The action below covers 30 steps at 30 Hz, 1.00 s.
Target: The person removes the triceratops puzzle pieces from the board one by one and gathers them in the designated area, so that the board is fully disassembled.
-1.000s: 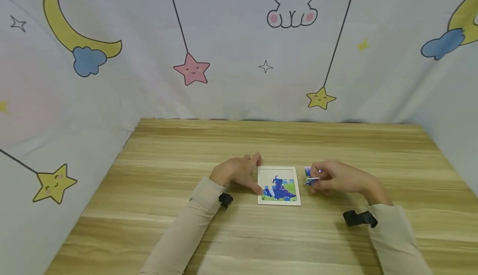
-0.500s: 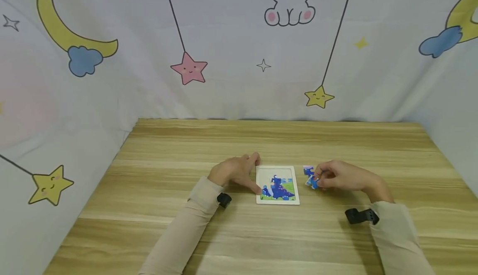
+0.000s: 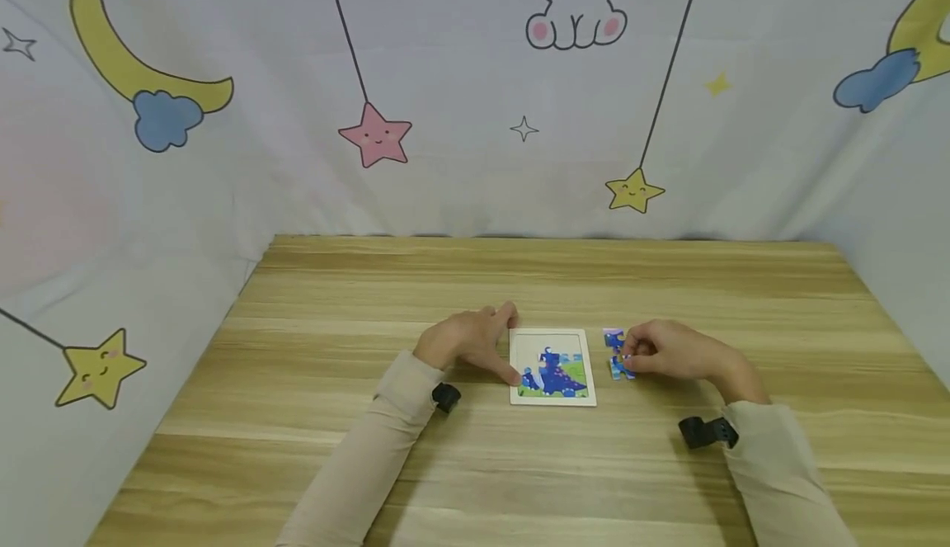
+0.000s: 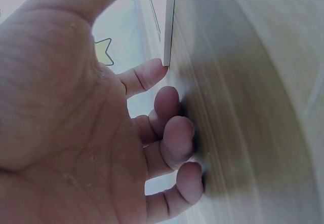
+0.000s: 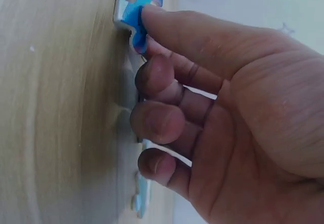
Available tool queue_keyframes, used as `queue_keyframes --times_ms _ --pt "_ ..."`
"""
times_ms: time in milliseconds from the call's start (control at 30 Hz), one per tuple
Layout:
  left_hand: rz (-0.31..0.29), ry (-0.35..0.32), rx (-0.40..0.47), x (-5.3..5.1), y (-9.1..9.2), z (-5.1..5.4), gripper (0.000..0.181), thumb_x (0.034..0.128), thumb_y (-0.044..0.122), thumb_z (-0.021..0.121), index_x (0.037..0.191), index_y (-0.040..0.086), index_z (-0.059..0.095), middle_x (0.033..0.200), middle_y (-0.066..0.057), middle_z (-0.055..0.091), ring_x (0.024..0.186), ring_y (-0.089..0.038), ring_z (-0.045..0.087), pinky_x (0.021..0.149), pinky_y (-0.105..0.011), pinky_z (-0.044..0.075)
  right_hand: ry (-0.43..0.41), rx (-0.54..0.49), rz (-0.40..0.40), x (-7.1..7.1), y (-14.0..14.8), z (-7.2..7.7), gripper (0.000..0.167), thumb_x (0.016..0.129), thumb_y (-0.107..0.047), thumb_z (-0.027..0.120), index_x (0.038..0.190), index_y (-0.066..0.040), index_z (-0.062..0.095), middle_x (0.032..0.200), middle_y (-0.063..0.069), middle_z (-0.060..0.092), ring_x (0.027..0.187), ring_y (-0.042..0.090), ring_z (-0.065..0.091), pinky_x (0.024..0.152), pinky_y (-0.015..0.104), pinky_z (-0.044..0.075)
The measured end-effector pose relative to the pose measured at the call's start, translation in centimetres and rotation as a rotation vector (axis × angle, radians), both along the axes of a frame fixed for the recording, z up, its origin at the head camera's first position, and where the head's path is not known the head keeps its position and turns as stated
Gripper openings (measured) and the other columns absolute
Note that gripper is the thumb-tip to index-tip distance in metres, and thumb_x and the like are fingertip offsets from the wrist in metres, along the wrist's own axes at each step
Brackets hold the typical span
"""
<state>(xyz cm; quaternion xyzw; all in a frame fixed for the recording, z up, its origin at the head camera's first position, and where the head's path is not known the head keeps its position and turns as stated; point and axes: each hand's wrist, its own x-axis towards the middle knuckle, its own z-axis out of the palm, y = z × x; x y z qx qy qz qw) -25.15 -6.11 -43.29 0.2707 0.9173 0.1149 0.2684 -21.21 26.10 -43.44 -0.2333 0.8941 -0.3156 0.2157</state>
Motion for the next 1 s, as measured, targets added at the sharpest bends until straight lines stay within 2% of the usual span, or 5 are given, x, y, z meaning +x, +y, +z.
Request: queue_keyframes --times_ms 233,467,633,767,1000 --pt "-0.002 0.017 -0.012 -0.1 0.0 0.1 0.079 0.0740 0.057 0.083 0.128 0.023 0.038 0.104 -0.003 0.051 0.086 -0.020 0.055 0.077 -0.035 0.047 -0.001 0.034 -0.042 0.0 -0.2 0.1 0.015 0.090 -0.015 0.075 0.088 -0.009 0.062 0.070 -0.003 0.053 0.063 0.010 0.047 0.056 0.024 0.038" --pt "0.000 0.004 0.001 0.0 -0.1 0.1 0.078 0.0739 0.057 0.083 0.127 0.023 0.038 0.104 -0.003 0.050 0.085 -0.020 0.055 0.075 -0.035 0.047 0.009 0.039 -0.059 0.3 -0.5 0.3 0.024 0.086 -0.017 0.080 0.091 -0.005 0.059 0.074 -0.002 0.056 0.067 0.012 0.049 0.060 0.025 0.041" --pt "0.004 -0.006 0.010 0.1 0.0 0.2 0.077 0.0744 0.056 0.083 0.128 0.024 0.039 0.104 -0.002 0.050 0.084 -0.021 0.055 0.075 -0.036 0.046 0.018 0.052 -0.068 0.4 -0.5 0.4 0.024 0.087 -0.018 0.079 0.093 -0.006 0.060 0.074 -0.002 0.057 0.067 0.012 0.050 0.060 0.026 0.042" --pt "0.004 -0.006 0.013 0.1 0.0 0.2 0.077 0.0746 0.056 0.083 0.128 0.023 0.039 0.106 -0.002 0.050 0.085 -0.020 0.055 0.076 -0.036 0.046 0.068 0.058 -0.071 0.5 -0.9 0.6 0.020 0.090 -0.020 0.076 0.093 -0.007 0.061 0.073 -0.003 0.056 0.065 0.011 0.049 0.058 0.026 0.041" --pt "0.007 -0.013 0.006 0.1 0.0 0.2 0.077 0.0742 0.056 0.084 0.128 0.024 0.039 0.106 -0.002 0.050 0.085 -0.020 0.055 0.075 -0.036 0.046 0.134 -0.022 -0.021 0.4 -3.5 0.1 0.017 0.092 -0.019 0.074 0.101 -0.009 0.063 0.070 -0.005 0.050 0.060 0.009 0.046 0.055 0.024 0.039"
